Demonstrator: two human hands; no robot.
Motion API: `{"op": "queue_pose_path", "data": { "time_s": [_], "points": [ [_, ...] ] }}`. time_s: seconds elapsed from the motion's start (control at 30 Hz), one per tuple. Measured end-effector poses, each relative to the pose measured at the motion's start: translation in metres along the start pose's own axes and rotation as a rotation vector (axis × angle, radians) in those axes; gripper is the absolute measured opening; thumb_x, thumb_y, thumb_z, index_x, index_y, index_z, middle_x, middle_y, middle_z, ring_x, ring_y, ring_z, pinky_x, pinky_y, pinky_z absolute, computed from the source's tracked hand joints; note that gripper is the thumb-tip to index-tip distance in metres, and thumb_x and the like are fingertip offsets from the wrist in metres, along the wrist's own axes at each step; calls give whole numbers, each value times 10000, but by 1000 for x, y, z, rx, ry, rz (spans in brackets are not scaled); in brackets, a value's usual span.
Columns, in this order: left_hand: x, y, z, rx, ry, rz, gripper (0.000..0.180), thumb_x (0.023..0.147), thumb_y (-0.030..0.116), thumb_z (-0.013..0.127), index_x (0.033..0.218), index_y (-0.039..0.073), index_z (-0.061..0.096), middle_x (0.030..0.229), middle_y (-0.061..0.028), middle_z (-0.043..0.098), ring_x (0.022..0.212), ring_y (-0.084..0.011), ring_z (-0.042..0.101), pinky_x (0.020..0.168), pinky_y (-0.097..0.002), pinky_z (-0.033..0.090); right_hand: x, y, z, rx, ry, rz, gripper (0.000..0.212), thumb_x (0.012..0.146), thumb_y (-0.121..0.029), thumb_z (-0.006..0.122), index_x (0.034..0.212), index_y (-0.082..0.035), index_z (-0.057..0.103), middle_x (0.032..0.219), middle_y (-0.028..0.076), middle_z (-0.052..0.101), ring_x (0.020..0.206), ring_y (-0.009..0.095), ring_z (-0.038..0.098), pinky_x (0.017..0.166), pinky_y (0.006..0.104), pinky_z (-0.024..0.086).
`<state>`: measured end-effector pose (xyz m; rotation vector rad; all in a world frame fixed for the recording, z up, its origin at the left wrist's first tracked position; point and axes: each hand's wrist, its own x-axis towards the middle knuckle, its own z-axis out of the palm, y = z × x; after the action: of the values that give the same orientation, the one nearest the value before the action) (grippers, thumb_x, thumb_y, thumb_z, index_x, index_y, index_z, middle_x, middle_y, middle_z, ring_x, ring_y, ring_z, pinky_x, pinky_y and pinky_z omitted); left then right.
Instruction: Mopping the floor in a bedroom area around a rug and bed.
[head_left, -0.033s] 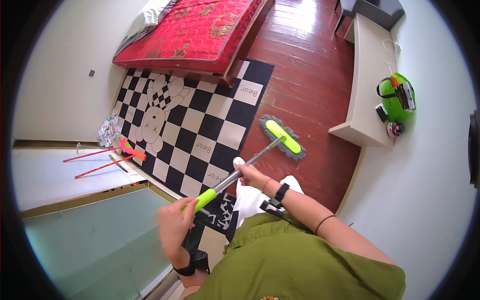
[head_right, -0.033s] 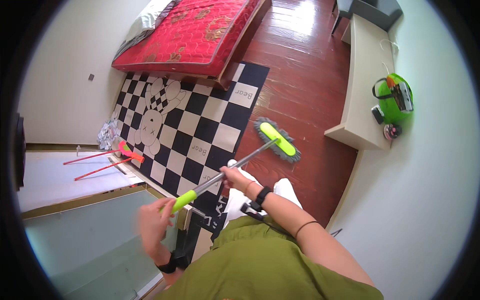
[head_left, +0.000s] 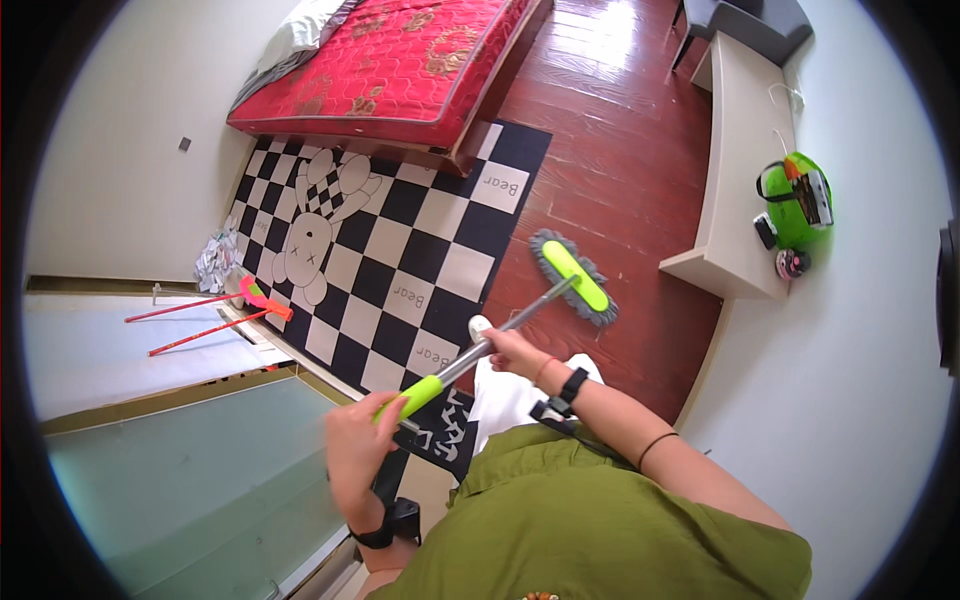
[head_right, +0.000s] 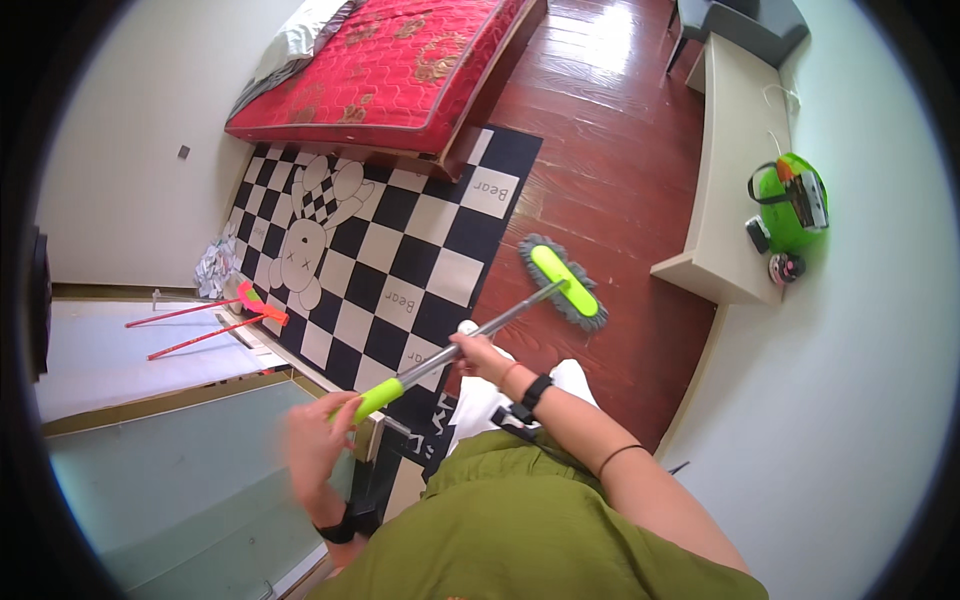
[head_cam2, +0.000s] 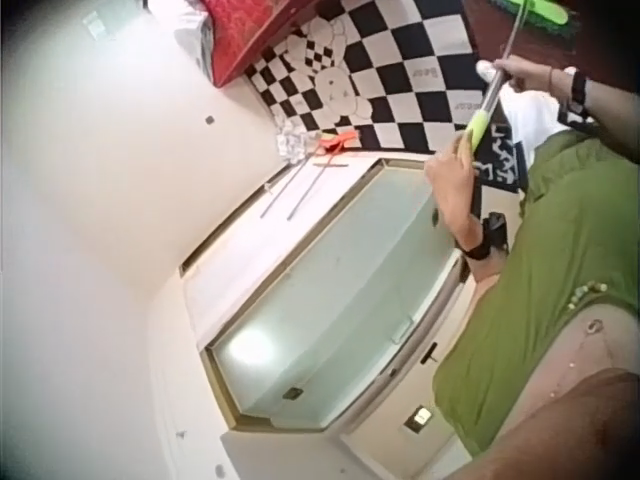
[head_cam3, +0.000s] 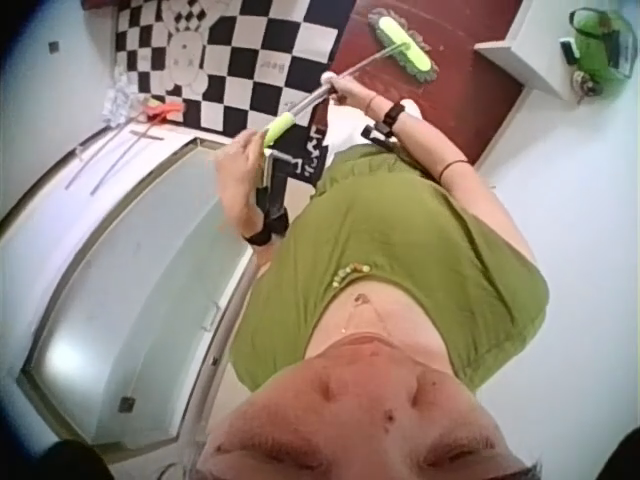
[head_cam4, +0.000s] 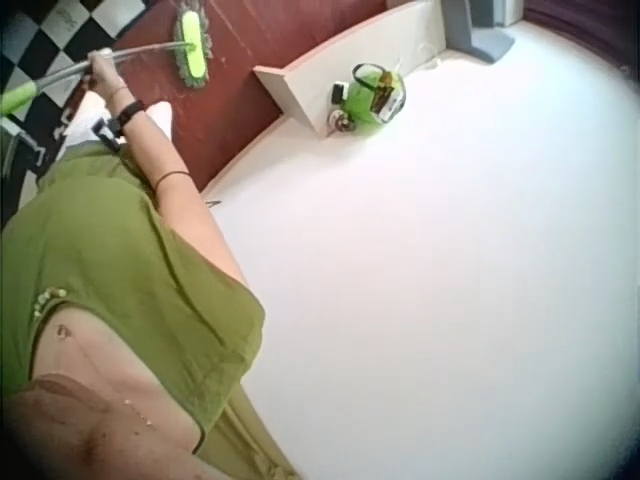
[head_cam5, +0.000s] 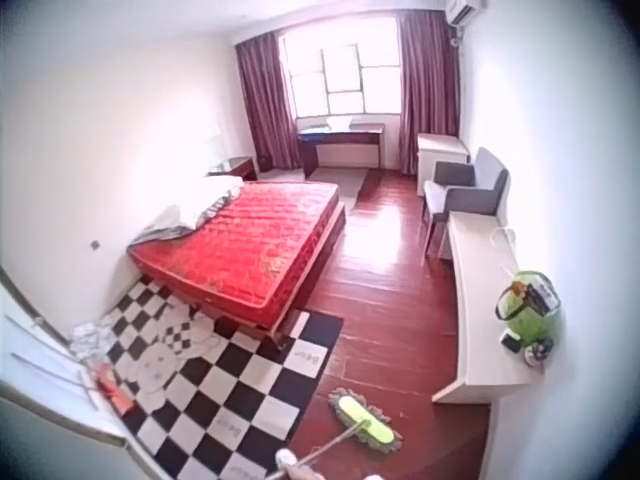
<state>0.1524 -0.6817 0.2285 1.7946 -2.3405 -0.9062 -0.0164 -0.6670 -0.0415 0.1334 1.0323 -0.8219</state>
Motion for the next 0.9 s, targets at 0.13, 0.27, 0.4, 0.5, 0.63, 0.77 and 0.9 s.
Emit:
{"op": "queue_pose_path", "data": {
  "time_s": [0.13,0.27,0.4,0.5,0.63,0.77,0.9],
  "points": [
    [59,-30,32,-56,-42,217,194,810,218,624,857,32,652,589,-145,594,481,-267,585,494,-329,455,29,-17,-40,9,168,-41,228,857,-262,509,720,-83,469,579,3,429,438,88,394,394,244,361],
    [119,-51,66,-53,-270,367,252,825,213,615,973,8,619,645,-155,625,478,-196,617,500,-283,486,56,-41,-84,288,185,100,137,820,-190,457,738,-83,432,585,23,437,442,106,402,397,230,356],
    [156,-70,81,-224,-390,352,273,822,239,611,994,26,607,617,-141,609,518,-254,609,532,-333,491,81,-59,-91,158,340,43,113,801,-156,445,709,-101,409,564,15,414,426,111,386,387,237,336],
    [178,-96,72,-167,-296,428,270,816,264,609,986,54,609,608,-136,598,568,-308,602,548,-378,488,105,-75,-73,113,386,111,174,822,-167,448,660,-116,412,560,14,426,431,115,390,414,256,344],
    [190,-120,13,-18,-121,446,258,824,244,609,1012,69,625,615,-148,603,491,-246,601,494,-334,474,137,-84,-8,116,212,91,166,822,-149,467,670,-96,428,577,21,427,434,87,360,392,210,317],
    [183,-139,-66,-35,-43,286,258,830,232,606,993,34,639,593,-151,596,431,-219,588,459,-315,458,179,-96,88,0,100,42,175,827,-135,484,685,-82,396,542,11,362,411,104,355,352,251,302],
    [175,-136,-118,14,77,53,249,838,214,599,962,3,644,569,-151,589,400,-200,576,434,-291,443,198,-108,178,-61,44,-28,179,817,-155,494,670,-80,426,521,1,379,409,104,374,368,265,341]
  ]
}}
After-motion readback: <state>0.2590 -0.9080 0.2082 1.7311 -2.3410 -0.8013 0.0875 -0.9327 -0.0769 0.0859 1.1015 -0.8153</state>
